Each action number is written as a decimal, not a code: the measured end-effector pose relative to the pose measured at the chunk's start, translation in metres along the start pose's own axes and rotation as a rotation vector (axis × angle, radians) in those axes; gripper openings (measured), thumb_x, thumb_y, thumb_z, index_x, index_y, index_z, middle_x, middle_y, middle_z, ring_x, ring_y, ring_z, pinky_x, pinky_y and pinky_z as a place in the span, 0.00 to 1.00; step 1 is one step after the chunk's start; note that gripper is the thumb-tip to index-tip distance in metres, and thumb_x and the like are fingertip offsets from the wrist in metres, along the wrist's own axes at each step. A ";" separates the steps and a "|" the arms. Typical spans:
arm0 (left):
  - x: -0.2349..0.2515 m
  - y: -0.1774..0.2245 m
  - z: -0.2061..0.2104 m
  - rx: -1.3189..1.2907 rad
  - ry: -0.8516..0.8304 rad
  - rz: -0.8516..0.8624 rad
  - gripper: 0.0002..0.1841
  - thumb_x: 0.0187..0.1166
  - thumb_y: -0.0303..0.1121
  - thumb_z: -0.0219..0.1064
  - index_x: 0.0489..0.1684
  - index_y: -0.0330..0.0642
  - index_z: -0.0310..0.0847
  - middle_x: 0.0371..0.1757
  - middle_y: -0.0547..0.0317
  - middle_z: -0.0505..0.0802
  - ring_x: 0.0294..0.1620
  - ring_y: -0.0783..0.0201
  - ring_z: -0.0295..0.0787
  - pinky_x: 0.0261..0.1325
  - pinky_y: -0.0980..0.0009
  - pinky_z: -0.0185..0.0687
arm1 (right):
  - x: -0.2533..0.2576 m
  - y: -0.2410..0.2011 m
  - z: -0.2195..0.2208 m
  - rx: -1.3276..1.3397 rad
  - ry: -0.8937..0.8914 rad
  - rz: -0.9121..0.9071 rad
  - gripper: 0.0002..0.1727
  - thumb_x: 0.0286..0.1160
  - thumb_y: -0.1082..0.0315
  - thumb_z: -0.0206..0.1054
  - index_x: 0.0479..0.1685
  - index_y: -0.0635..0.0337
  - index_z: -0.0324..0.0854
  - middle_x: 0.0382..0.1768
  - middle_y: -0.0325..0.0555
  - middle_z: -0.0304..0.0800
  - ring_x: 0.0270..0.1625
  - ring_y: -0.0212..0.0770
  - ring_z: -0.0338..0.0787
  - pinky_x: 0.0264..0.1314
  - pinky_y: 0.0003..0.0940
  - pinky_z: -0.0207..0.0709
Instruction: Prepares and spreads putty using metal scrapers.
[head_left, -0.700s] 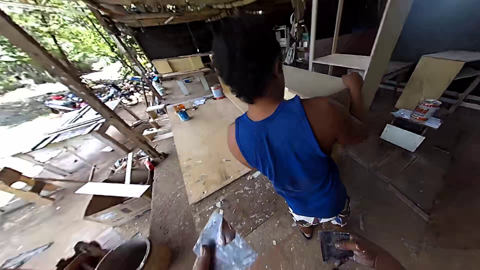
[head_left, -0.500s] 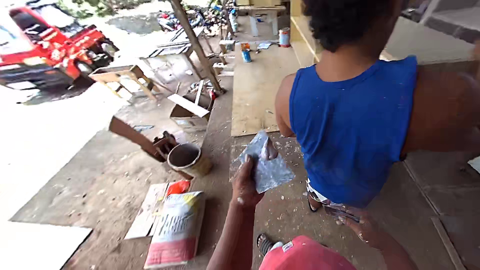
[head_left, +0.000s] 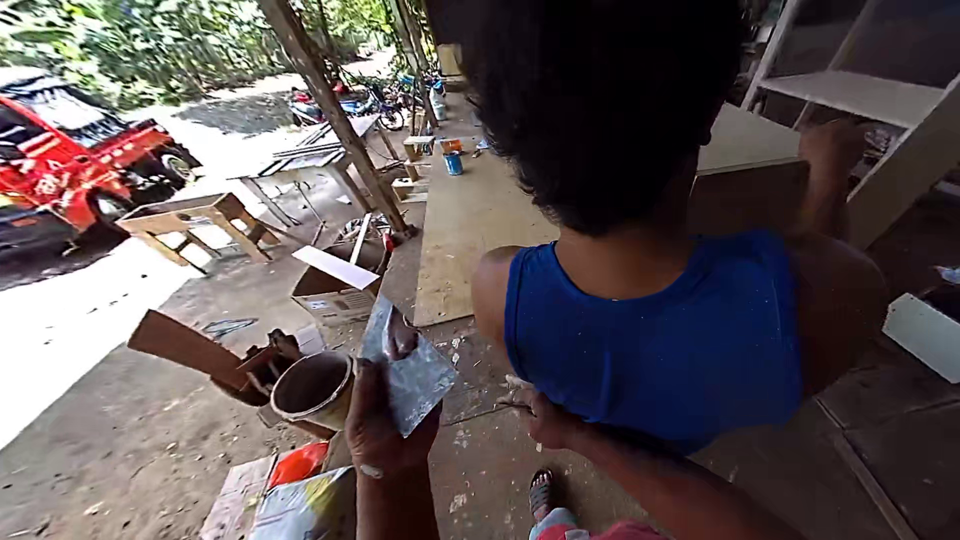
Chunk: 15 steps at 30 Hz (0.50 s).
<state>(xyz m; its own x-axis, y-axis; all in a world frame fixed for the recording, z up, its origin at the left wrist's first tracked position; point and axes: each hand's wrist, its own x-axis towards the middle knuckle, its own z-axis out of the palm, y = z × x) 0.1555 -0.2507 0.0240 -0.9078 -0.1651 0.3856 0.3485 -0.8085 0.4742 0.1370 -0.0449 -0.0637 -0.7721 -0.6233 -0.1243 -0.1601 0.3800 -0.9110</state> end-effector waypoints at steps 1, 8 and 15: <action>0.008 0.002 -0.004 0.000 0.010 0.014 0.15 0.81 0.43 0.68 0.56 0.44 0.85 0.51 0.55 0.94 0.50 0.63 0.94 0.48 0.64 0.94 | -0.004 -0.002 0.001 0.001 0.053 0.052 0.23 0.88 0.75 0.49 0.79 0.67 0.75 0.81 0.61 0.74 0.86 0.49 0.72 0.90 0.41 0.59; 0.074 -0.004 -0.035 -0.048 0.015 -0.047 0.16 0.81 0.45 0.68 0.57 0.47 0.86 0.50 0.57 0.95 0.49 0.65 0.95 0.49 0.64 0.94 | -0.027 0.007 -0.001 -0.019 0.063 0.088 0.22 0.84 0.73 0.56 0.73 0.59 0.84 0.88 0.61 0.64 0.85 0.46 0.72 0.88 0.38 0.63; 0.132 -0.046 -0.085 -0.223 -0.034 -0.216 0.21 0.80 0.49 0.69 0.64 0.48 0.84 0.55 0.55 0.94 0.54 0.62 0.93 0.55 0.59 0.92 | 0.020 0.012 0.011 -0.148 0.366 -0.034 0.18 0.79 0.77 0.60 0.64 0.68 0.88 0.70 0.73 0.82 0.72 0.52 0.86 0.79 0.31 0.74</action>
<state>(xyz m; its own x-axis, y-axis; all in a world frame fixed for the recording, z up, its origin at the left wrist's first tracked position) 0.0003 -0.2832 -0.0138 -0.9457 0.0402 0.3226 0.0849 -0.9273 0.3645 0.1264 -0.0600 -0.0812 -0.9286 -0.3628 0.0778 -0.2558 0.4740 -0.8426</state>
